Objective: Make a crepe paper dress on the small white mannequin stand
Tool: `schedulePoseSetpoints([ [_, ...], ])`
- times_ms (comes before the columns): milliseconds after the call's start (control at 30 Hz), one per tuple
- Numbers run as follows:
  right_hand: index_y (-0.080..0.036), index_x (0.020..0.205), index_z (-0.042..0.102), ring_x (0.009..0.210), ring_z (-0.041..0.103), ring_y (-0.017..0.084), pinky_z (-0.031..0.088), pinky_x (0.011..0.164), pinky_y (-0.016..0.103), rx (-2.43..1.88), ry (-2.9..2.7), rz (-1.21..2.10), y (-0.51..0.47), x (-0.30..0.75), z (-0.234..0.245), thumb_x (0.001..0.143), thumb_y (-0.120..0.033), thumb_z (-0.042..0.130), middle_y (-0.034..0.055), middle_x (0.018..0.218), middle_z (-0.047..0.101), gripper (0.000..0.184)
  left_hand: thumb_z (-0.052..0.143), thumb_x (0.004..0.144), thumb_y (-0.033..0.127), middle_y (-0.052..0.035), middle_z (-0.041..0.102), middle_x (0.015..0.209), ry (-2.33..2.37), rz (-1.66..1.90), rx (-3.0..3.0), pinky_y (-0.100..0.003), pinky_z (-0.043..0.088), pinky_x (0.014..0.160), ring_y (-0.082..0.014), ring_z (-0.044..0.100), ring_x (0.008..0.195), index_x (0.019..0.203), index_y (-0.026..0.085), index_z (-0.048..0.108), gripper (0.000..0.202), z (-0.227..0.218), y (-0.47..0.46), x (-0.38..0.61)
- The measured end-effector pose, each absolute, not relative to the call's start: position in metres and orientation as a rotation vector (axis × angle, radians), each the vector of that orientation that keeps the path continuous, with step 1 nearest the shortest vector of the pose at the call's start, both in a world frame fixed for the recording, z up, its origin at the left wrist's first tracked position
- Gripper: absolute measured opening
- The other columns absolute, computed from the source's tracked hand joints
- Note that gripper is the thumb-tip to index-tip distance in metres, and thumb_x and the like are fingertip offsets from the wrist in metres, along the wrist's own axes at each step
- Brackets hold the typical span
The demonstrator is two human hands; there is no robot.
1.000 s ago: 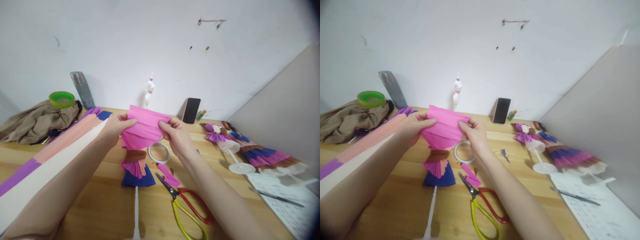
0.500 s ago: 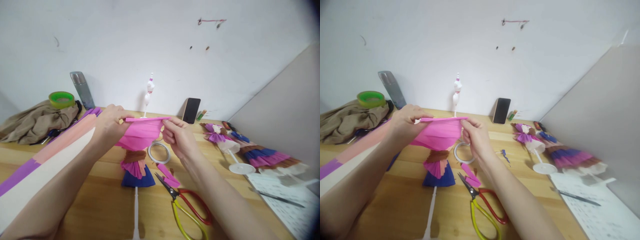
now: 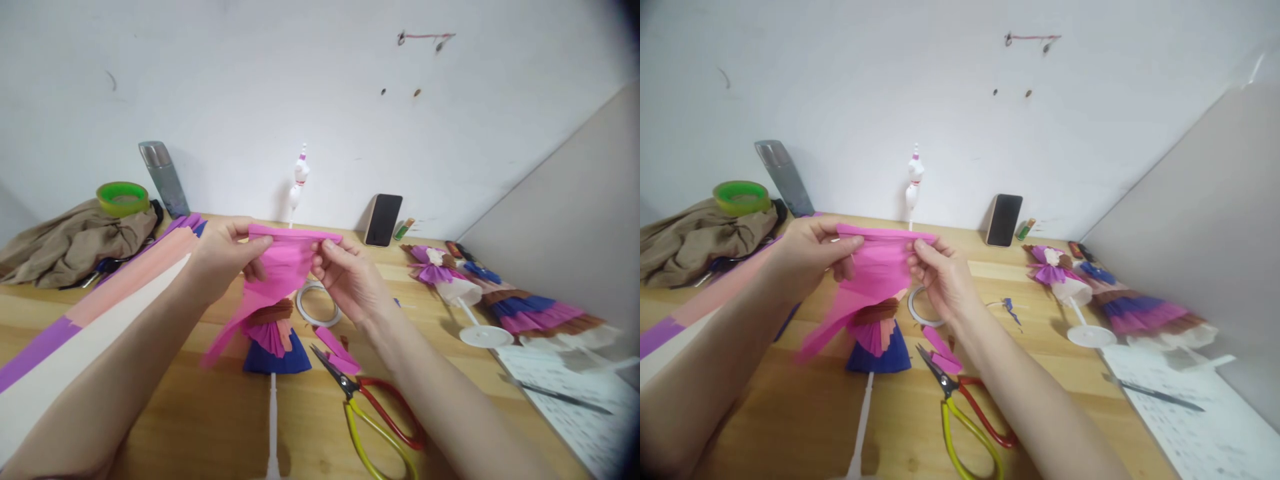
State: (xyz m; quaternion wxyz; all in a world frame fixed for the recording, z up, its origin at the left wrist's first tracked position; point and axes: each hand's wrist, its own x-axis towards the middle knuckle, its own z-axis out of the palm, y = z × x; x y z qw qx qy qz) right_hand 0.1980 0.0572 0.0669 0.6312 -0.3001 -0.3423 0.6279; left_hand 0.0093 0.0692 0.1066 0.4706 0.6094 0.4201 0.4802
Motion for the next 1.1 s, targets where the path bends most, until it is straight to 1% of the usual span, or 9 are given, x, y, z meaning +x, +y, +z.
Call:
schedulePoseSetpoints([
  [100,-0.019,0.067,0.069,0.061,0.062,0.007,0.053,0.057,0.017,-0.680,-0.742,1.492,0.058,0.197,0.066,0.056,-0.028,0.089,-0.0016,0.073,0.071,0.024,0.076,0.065,0.029,-0.0035,0.066,0.050,0.967,1.115,1.412,-0.023,0.045,0.040,-0.0168,0.062,0.041,0.072,0.015,0.069,0.017,0.107,0.071,0.011],
  [267,-0.021,0.068,0.070,0.069,0.064,0.011,0.053,0.067,0.023,-0.720,-0.826,1.397,0.056,0.193,0.066,0.052,-0.036,0.092,-0.0005,0.073,0.071,0.031,0.075,0.070,0.028,-0.0040,0.069,0.056,0.961,1.202,1.523,-0.026,0.052,0.049,-0.0177,0.066,0.050,0.073,0.015,0.072,0.013,0.105,0.071,0.011],
  [333,-0.023,0.070,0.071,0.073,0.062,0.014,0.053,0.074,0.028,-0.685,-0.943,1.194,0.052,0.192,0.068,0.058,-0.039,0.088,-0.0009,0.074,0.069,0.027,0.074,0.071,0.024,-0.0054,0.075,0.073,0.912,1.352,1.651,-0.029,0.058,0.067,-0.0200,0.071,0.071,0.073,0.018,0.075,0.006,0.108,0.066,0.011],
  [433,-0.026,0.071,0.069,0.076,0.058,0.017,0.050,0.078,0.033,-0.637,-1.107,0.876,0.042,0.192,0.071,0.070,-0.037,0.081,-0.0012,0.075,0.064,0.016,0.075,0.070,0.016,-0.0037,0.076,0.102,0.837,1.470,1.795,-0.035,0.052,0.095,-0.0243,0.066,0.109,0.072,0.024,0.077,0.008,0.119,0.057,0.009],
  [567,-0.027,0.071,0.068,0.079,0.056,0.018,0.048,0.079,0.035,-0.613,-1.230,0.664,0.037,0.193,0.070,0.076,-0.031,0.075,0.0004,0.077,0.060,0.009,0.078,0.063,0.005,-0.0047,0.074,0.110,0.860,1.439,1.716,-0.038,0.049,0.100,-0.0279,0.059,0.122,0.062,0.022,0.075,0.018,0.131,0.054,0.008],
  [733,-0.026,0.073,0.068,0.072,0.059,0.017,0.049,0.075,0.034,-0.682,-1.169,0.824,0.039,0.189,0.063,0.075,-0.029,0.074,-0.0014,0.073,0.064,0.006,0.074,0.066,0.005,-0.0057,0.076,0.102,0.868,1.417,1.637,-0.036,0.050,0.098,-0.0261,0.064,0.113,0.062,0.019,0.075,0.015,0.125,0.060,0.010],
  [867,-0.024,0.072,0.068,0.067,0.065,0.016,0.053,0.073,0.035,-0.702,-1.113,0.941,0.040,0.186,0.065,0.071,-0.031,0.075,-0.0012,0.070,0.068,0.010,0.073,0.069,0.017,-0.0053,0.075,0.074,0.975,1.309,1.535,-0.025,0.055,0.068,-0.0184,0.069,0.074,0.067,0.017,0.077,0.004,0.113,0.070,0.008],
  [967,-0.021,0.071,0.069,0.060,0.066,0.014,0.053,0.063,0.029,-0.732,-1.042,1.055,0.044,0.184,0.064,0.067,-0.030,0.078,-0.0011,0.064,0.070,0.013,0.075,0.067,0.021,-0.0015,0.063,0.048,1.058,1.135,1.584,-0.019,0.039,0.042,-0.0101,0.053,0.042,0.069,0.016,0.078,0.007,0.107,0.080,0.002],
  [1100,-0.019,0.067,0.067,0.053,0.064,0.012,0.050,0.054,0.023,-0.787,-0.931,1.162,0.052,0.184,0.059,0.063,-0.032,0.081,-0.0011,0.058,0.069,0.019,0.076,0.065,0.022,0.0032,0.050,0.034,1.069,1.086,1.521,-0.018,0.027,0.034,-0.0068,0.041,0.031,0.074,0.016,0.078,0.011,0.105,0.085,-0.001],
])
